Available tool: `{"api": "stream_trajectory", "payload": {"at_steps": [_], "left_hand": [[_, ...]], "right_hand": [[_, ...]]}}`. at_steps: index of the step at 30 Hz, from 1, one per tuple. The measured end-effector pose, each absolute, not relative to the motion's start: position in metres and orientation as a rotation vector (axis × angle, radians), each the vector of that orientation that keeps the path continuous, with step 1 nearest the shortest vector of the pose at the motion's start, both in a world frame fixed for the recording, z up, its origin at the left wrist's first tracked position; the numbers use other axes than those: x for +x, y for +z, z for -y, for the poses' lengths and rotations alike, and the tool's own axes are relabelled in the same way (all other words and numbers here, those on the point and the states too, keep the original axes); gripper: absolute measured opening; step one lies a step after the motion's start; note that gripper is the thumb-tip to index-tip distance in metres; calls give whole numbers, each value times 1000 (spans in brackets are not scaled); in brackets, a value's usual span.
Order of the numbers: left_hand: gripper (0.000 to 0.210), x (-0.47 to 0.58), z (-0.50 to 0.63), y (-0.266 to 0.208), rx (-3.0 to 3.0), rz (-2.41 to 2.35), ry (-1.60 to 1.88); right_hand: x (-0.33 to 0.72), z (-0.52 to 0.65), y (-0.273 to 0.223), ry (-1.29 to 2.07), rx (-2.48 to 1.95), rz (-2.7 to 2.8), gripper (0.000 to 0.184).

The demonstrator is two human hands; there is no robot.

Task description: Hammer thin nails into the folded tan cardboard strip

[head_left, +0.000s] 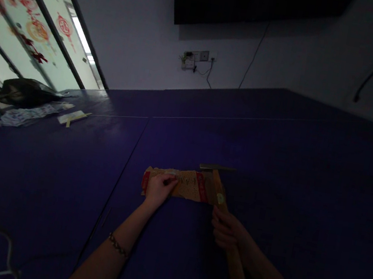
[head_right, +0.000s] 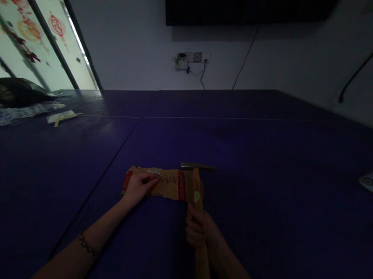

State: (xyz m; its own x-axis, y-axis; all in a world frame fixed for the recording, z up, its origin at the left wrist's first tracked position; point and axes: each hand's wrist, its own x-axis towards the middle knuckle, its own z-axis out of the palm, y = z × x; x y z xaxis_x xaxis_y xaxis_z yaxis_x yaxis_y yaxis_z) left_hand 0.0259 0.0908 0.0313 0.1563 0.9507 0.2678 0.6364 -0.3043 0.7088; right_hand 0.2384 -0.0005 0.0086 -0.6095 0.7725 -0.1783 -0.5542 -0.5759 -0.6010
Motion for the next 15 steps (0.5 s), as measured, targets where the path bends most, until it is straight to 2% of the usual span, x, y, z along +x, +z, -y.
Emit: {"api": "stream_trajectory", "payload": {"at_steps": [15], "left_hand": [[11, 24, -90, 34, 1991, -1529, 985]], "right_hand": [[237, 1, 12, 2211, -518, 654, 41]]}}
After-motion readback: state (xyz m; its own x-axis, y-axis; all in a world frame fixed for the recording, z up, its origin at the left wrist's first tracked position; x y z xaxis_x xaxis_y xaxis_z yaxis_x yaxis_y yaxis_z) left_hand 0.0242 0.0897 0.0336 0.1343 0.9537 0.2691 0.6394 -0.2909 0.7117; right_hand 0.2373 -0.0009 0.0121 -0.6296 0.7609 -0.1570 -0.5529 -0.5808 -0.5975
